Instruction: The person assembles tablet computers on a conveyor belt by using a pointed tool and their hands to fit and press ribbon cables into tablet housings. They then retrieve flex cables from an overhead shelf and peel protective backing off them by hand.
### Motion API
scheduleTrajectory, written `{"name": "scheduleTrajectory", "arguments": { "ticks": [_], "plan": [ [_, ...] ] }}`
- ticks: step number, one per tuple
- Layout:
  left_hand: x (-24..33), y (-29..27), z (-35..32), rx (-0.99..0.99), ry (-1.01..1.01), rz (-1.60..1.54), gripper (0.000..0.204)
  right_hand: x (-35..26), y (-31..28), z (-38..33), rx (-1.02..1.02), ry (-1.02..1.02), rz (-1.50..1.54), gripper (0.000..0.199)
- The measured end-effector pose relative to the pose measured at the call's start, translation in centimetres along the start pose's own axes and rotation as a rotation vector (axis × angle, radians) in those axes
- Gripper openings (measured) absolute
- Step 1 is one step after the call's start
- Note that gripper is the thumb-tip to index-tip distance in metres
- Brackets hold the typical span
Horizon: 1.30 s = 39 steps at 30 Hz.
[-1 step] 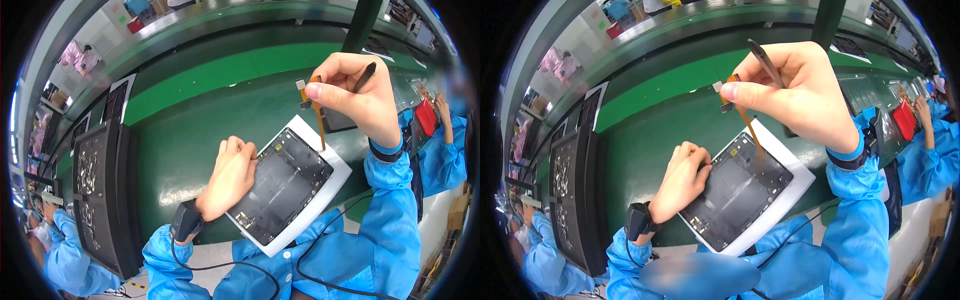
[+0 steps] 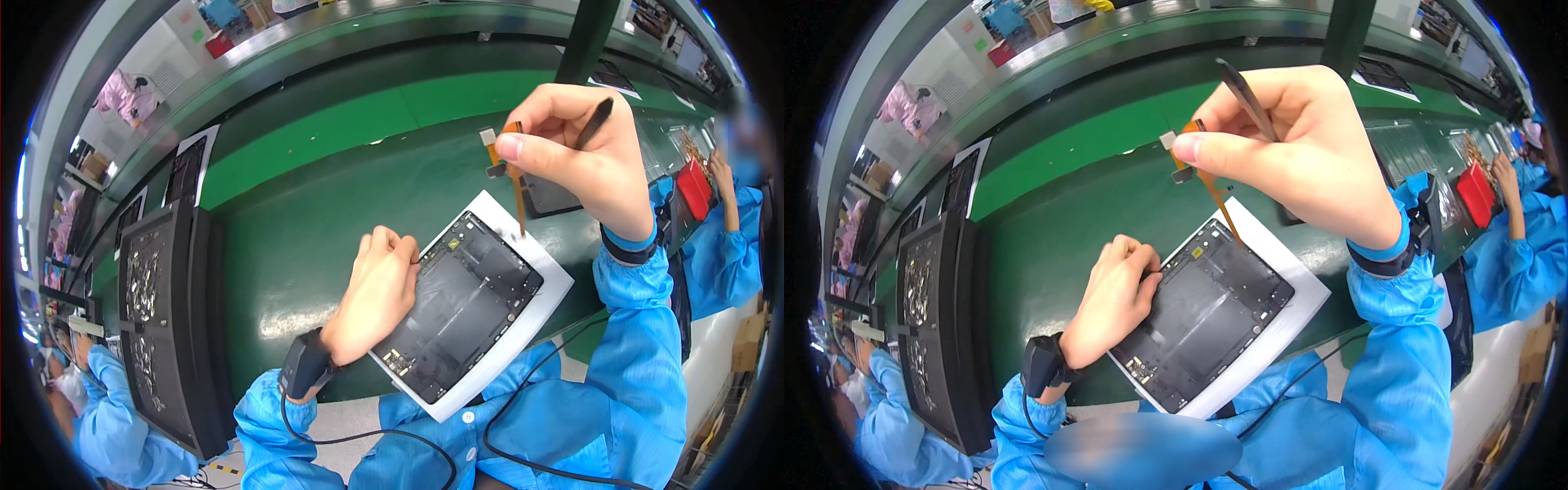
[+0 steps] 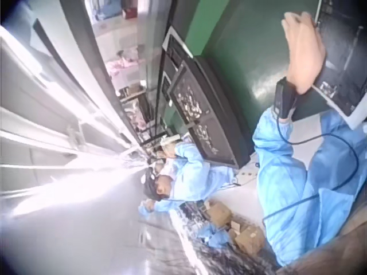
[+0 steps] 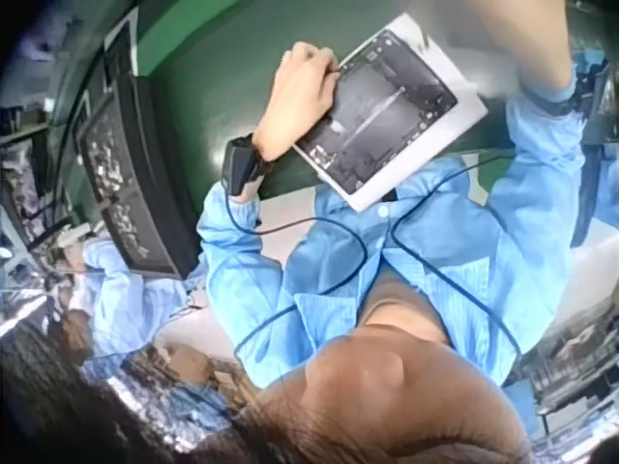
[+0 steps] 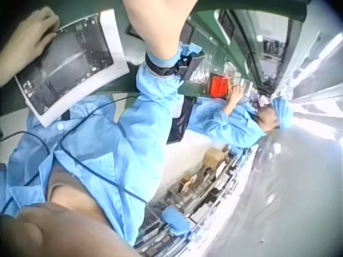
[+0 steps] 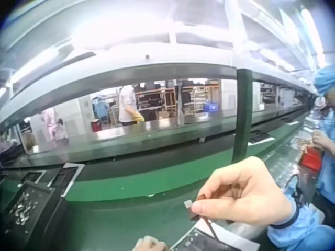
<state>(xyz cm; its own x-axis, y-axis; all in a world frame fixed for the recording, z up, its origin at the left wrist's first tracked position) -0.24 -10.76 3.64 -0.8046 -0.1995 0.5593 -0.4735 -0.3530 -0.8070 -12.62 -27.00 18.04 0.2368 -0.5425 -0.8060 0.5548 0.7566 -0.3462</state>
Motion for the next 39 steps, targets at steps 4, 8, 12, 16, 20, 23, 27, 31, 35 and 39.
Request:
{"name": "scheduleTrajectory", "arguments": {
  "ticks": [4,8,12,16,20,23,27,31,35,39],
  "plan": [
    [-0.1,1.0,0.8,-0.137,-0.148,-0.093,0.018,0.5,-0.9,0.2,-0.003,0.062,0.099,0.012],
    [-1.1,0.2,0.1,-0.093,-0.262,-0.101,0.034,0.9,-1.7,0.5,0.012,-0.021,0.087,0.012],
    [-3.3,-1.7,-2.2,0.051,-0.417,-0.079,0.039,1.1,-2.3,0.5,0.038,-0.033,0.066,0.011],
    [0.0,0.2,-6.2,0.027,-0.412,-0.146,0.039,1.3,0.0,0.6,-0.153,0.154,0.298,0.008],
    [1.7,1.0,-4.5,-0.014,-0.277,-0.064,0.027,4.8,5.3,-1.8,-0.384,0.368,0.512,0.014],
    [-1.9,-0.7,1.4,0.176,-0.022,0.048,0.008,9.6,9.0,-4.8,-0.456,0.485,0.416,0.019],
    [-5.9,-1.1,4.6,0.143,0.167,-0.161,0.013,13.1,12.8,-5.8,-0.357,0.586,0.406,0.019],
    [-6.7,-1.2,3.0,0.123,0.141,-0.276,0.016,14.9,13.6,-5.1,-0.325,0.499,0.093,0.027],
    [-5.9,-1.7,1.9,0.155,0.278,-0.123,0.024,13.6,13.3,-4.3,-0.312,0.525,-0.068,0.028],
    [-6.2,-1.7,1.7,0.153,0.314,-0.142,0.027,14.0,14.1,-3.6,-0.449,0.682,-0.088,0.028]
  ]
}}
Point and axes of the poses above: each hand's wrist, its own z-axis towards the middle knuckle, its own y-axis out of the palm, x = y × z, the point moved 6 cm from there along z, towards the middle knuckle, and after that the axes turned 7 degrees about -y, right-handed, at the moved point
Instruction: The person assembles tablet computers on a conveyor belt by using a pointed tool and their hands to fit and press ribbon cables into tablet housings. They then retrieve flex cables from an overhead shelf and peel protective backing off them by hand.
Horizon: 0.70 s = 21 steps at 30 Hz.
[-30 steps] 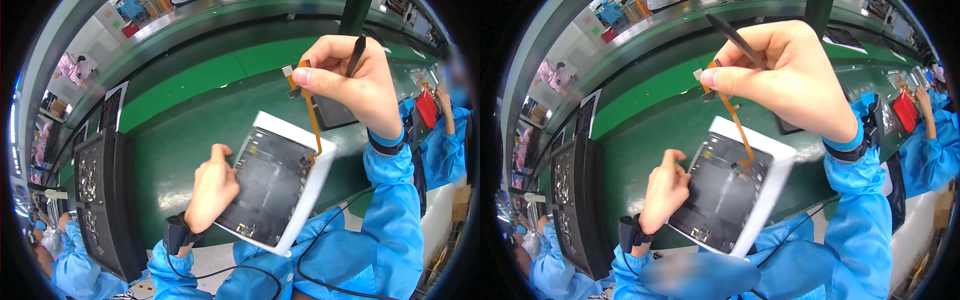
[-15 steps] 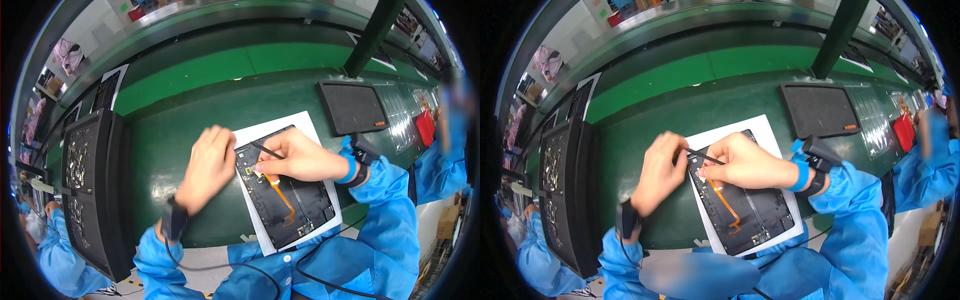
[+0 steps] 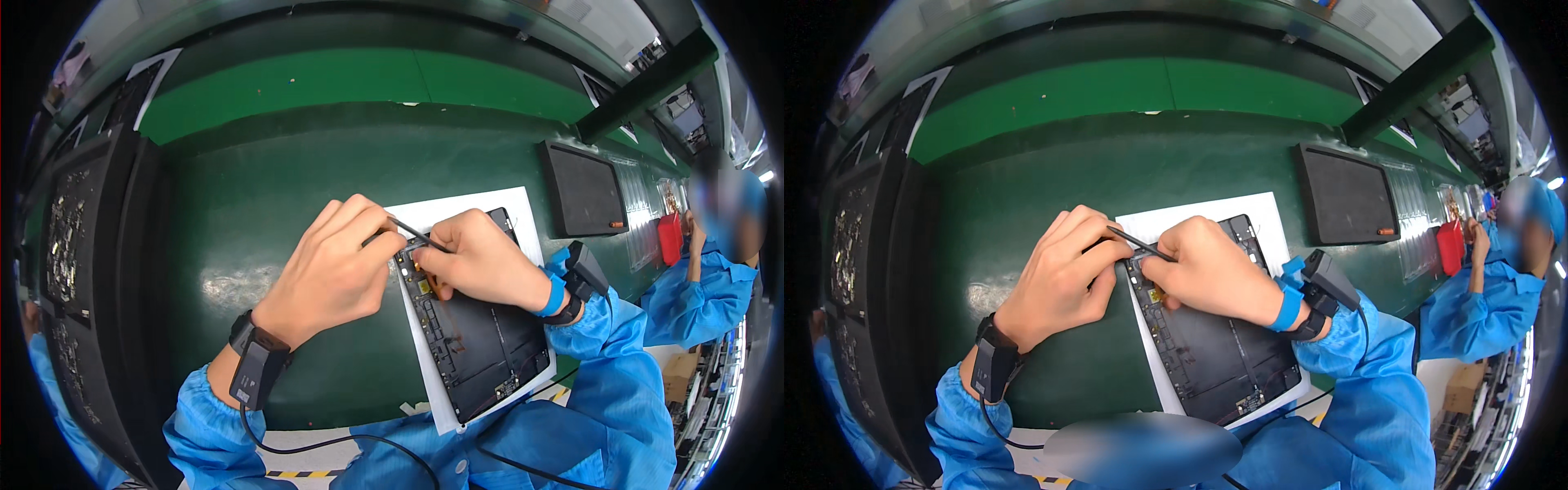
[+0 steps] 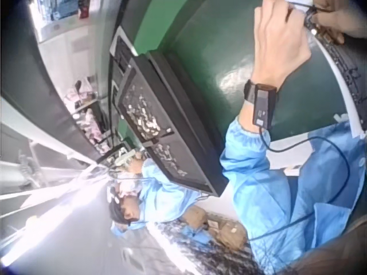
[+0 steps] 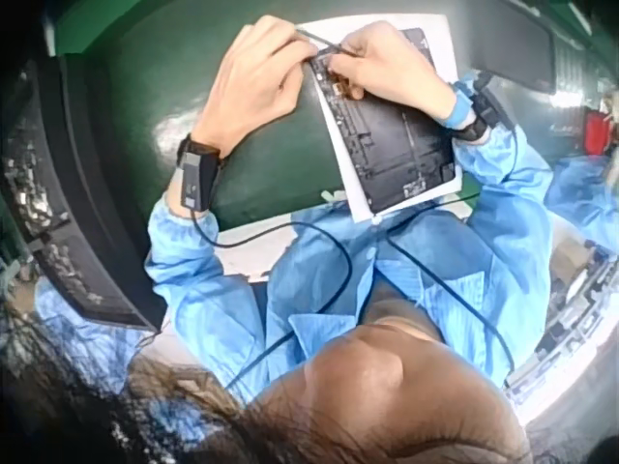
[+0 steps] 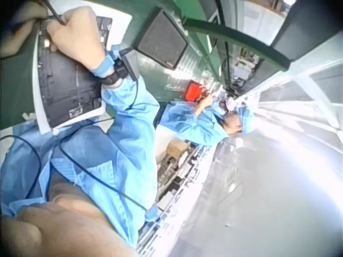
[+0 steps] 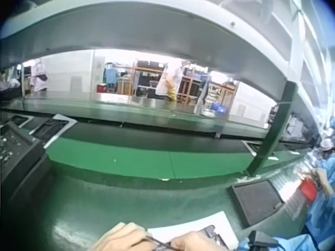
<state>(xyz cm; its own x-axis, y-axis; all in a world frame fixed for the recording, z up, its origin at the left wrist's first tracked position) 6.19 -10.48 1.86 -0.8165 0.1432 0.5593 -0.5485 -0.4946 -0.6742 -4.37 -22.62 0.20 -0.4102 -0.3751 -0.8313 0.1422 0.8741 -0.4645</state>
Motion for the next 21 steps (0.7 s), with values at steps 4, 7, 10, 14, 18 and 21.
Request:
{"name": "scheduleTrajectory", "arguments": {
  "ticks": [4,7,10,14,18,21],
  "plan": [
    [0.29,0.12,-0.16,0.0,0.069,0.007,0.026,-0.05,-0.43,0.67,-0.134,0.128,0.138,0.03],
    [0.46,0.02,-0.44,-0.005,0.073,0.023,0.025,-0.03,-0.71,0.58,-0.148,0.159,0.112,0.031],
    [0.36,0.01,-0.57,-0.001,0.072,0.027,0.025,0.11,-0.67,0.24,-0.133,0.154,0.073,0.031],
    [0.37,0.0,-0.54,-0.004,0.071,0.032,0.026,-0.33,-0.59,0.3,-0.148,0.111,0.102,0.031],
    [0.37,0.12,-0.54,0.008,0.079,0.012,0.022,-0.68,-0.45,0.08,-0.19,0.171,0.02,0.037],
    [0.54,0.17,-0.36,-0.001,0.089,0.004,0.025,-0.43,-0.67,0.15,-0.232,0.159,0.042,0.042]
  ]
}}
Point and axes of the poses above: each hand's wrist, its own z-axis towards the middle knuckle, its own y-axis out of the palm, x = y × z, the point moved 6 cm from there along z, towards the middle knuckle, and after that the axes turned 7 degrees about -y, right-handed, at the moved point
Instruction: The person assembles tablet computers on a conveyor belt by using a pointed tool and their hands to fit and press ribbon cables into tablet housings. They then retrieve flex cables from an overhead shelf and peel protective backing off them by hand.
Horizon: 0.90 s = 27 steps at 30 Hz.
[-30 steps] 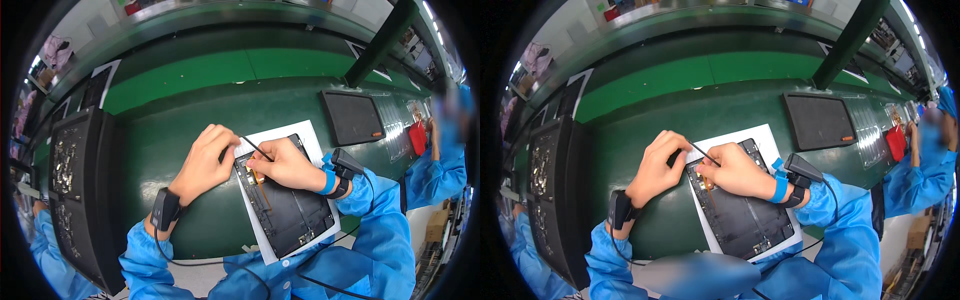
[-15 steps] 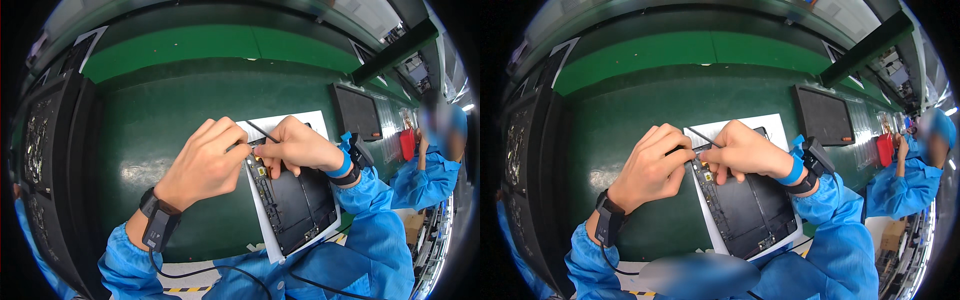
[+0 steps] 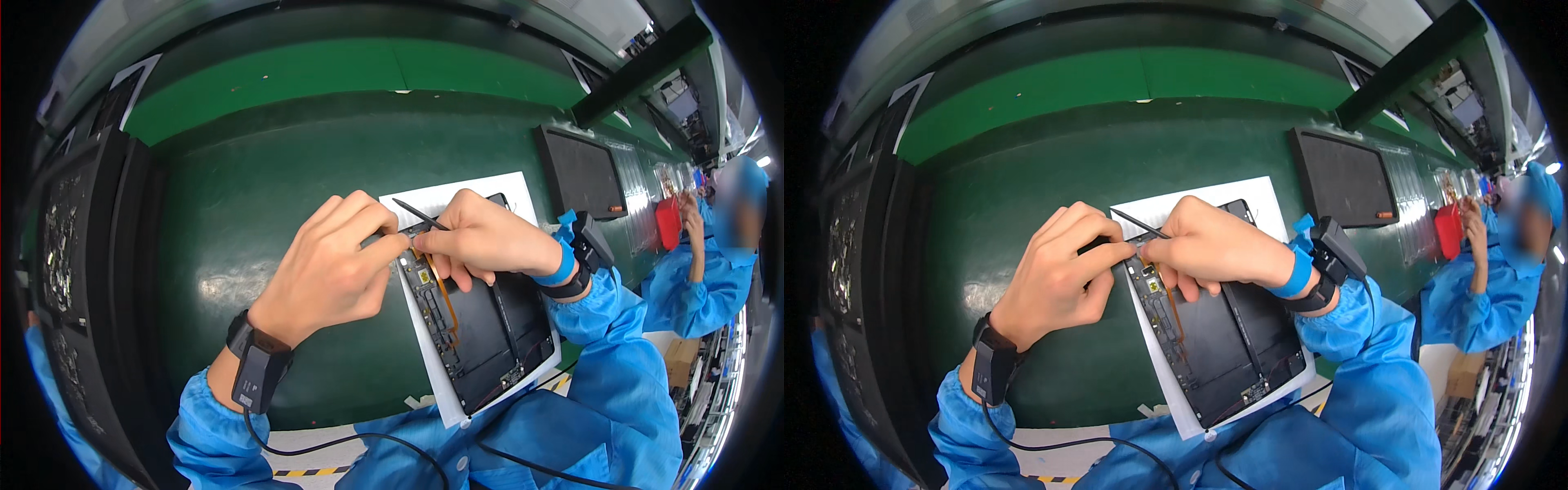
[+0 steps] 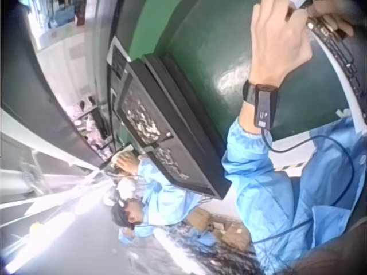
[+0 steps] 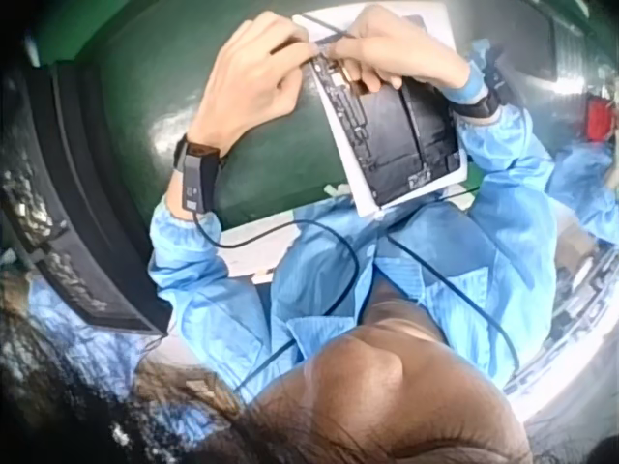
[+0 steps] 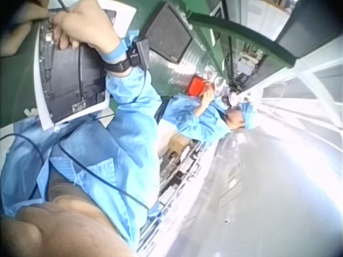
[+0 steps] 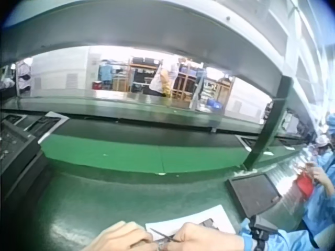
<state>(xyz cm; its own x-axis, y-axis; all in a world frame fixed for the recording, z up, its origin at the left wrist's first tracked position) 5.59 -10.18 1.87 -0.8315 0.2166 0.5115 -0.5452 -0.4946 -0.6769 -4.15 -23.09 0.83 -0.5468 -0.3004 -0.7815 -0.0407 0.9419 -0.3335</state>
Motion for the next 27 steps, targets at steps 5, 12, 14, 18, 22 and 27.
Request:
{"name": "scheduleTrajectory", "arguments": {
  "ticks": [5,12,14,18,22,27],
  "plan": [
    [0.3,0.1,0.4,-0.035,0.004,-0.02,0.037,-0.1,-0.3,-1.2,0.048,-0.001,-0.011,0.045],
    [0.2,0.0,0.2,-0.072,-0.031,0.011,0.044,0.6,0.8,-6.8,0.328,-0.113,-0.141,0.041],
    [0.5,0.3,0.5,-0.09,-0.031,0.013,0.046,1.9,2.1,-7.2,0.292,-0.149,-0.176,0.034],
    [0.7,0.3,0.5,-0.131,-0.024,0.036,0.052,3.0,3.7,-7.4,0.291,-0.01,0.051,0.031],
    [0.6,0.3,0.5,-0.134,-0.017,0.054,0.053,3.5,3.9,-7.2,0.269,-0.006,0.2,0.03],
    [0.5,0.3,0.6,-0.146,0.013,0.106,0.049,3.2,4.2,-7.1,0.28,-0.026,0.195,0.032]
  ]
}}
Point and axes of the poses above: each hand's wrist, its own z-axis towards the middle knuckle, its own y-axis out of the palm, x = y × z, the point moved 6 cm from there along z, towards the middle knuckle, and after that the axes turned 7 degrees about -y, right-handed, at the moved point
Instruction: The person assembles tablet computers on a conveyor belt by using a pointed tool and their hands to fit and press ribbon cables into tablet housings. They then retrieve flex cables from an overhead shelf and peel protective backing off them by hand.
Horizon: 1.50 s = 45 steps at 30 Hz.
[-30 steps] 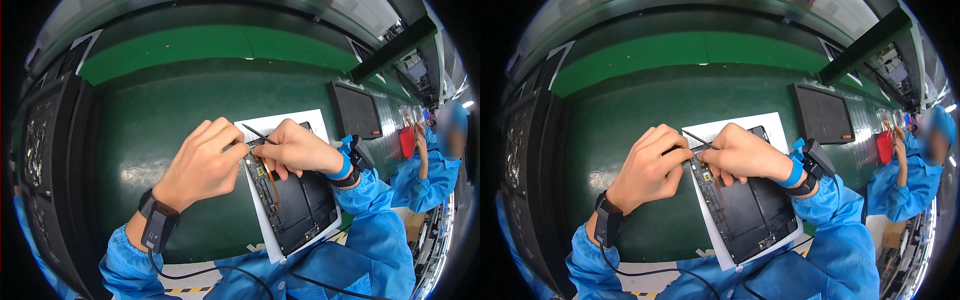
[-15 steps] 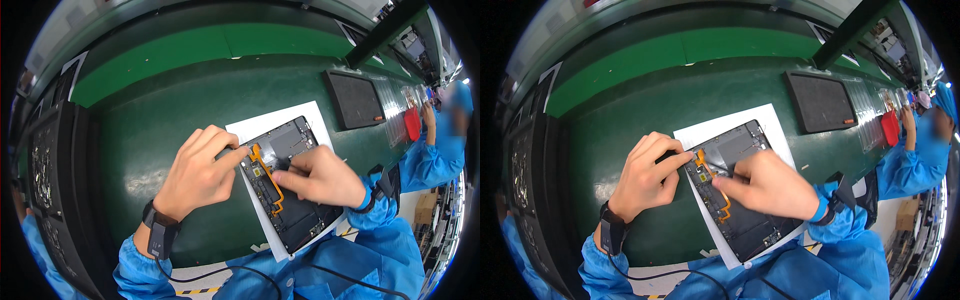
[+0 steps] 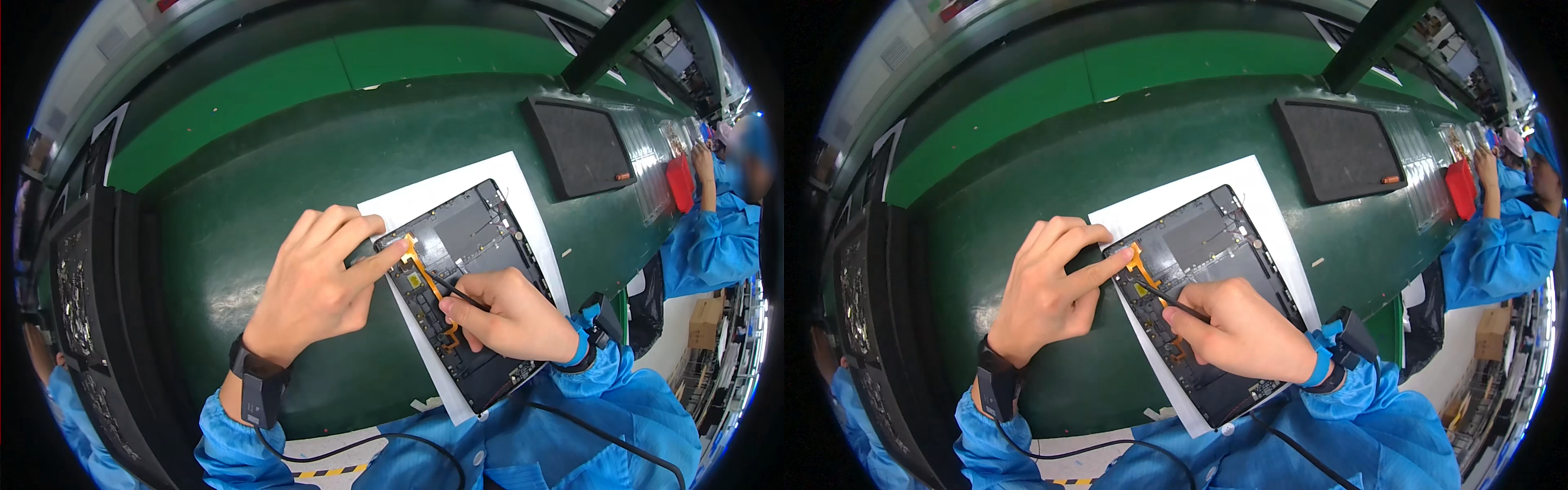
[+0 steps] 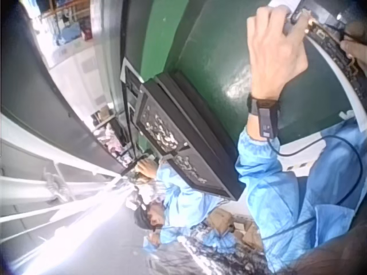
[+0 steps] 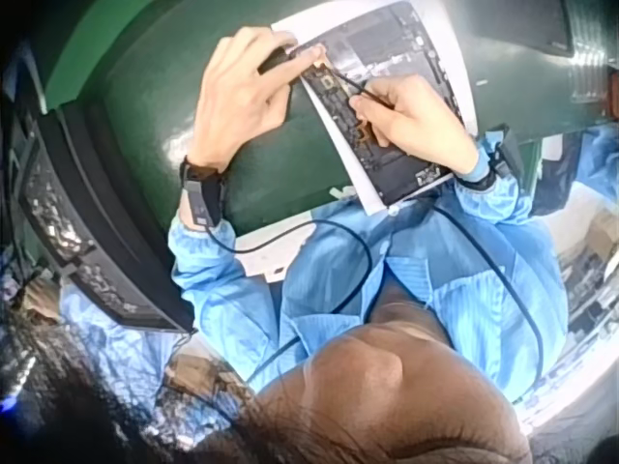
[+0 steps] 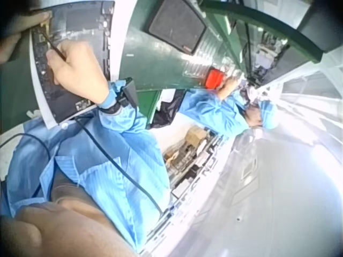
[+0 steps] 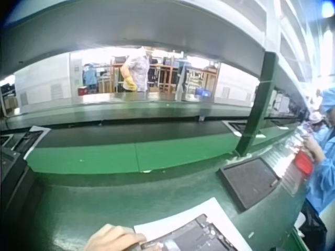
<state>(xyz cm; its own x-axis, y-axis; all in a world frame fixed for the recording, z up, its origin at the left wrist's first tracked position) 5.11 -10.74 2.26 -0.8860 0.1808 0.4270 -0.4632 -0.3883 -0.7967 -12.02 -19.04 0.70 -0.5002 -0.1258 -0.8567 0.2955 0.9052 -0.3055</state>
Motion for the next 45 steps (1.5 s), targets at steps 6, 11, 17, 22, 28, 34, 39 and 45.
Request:
{"name": "scheduleTrajectory", "arguments": {
  "ticks": [6,11,17,22,28,34,39,45],
  "plan": [
    [0.6,-0.1,0.3,-0.043,0.012,0.055,0.047,-0.2,-0.2,-0.3,0.03,0.014,0.006,0.034],
    [0.7,-0.1,0.3,-0.03,-0.04,0.043,0.047,-0.1,0.3,-0.8,0.091,0.051,0.024,0.034],
    [1.7,0.0,-0.3,-0.015,0.098,-0.024,0.044,0.7,0.2,-1.0,0.159,0.089,0.099,0.033],
    [1.8,0.2,-0.1,-0.074,0.064,-0.027,0.042,0.5,0.0,-0.7,0.149,0.093,0.1,0.038],
    [1.2,0.1,0.1,-0.071,0.005,-0.06,0.038,-0.2,0.1,-0.7,0.128,0.117,0.137,0.035],
    [0.2,-0.1,0.1,0.062,0.07,-0.043,0.029,0.6,0.1,-0.5,0.142,0.14,0.101,0.027],
    [0.3,-0.7,-0.1,0.134,0.09,0.024,0.031,0.5,-0.2,-0.1,0.15,0.066,0.069,0.022],
    [-0.6,-1.1,-0.1,0.121,0.021,0.014,0.042,0.4,-0.1,0.0,0.127,0.051,0.091,0.022]
  ]
}}
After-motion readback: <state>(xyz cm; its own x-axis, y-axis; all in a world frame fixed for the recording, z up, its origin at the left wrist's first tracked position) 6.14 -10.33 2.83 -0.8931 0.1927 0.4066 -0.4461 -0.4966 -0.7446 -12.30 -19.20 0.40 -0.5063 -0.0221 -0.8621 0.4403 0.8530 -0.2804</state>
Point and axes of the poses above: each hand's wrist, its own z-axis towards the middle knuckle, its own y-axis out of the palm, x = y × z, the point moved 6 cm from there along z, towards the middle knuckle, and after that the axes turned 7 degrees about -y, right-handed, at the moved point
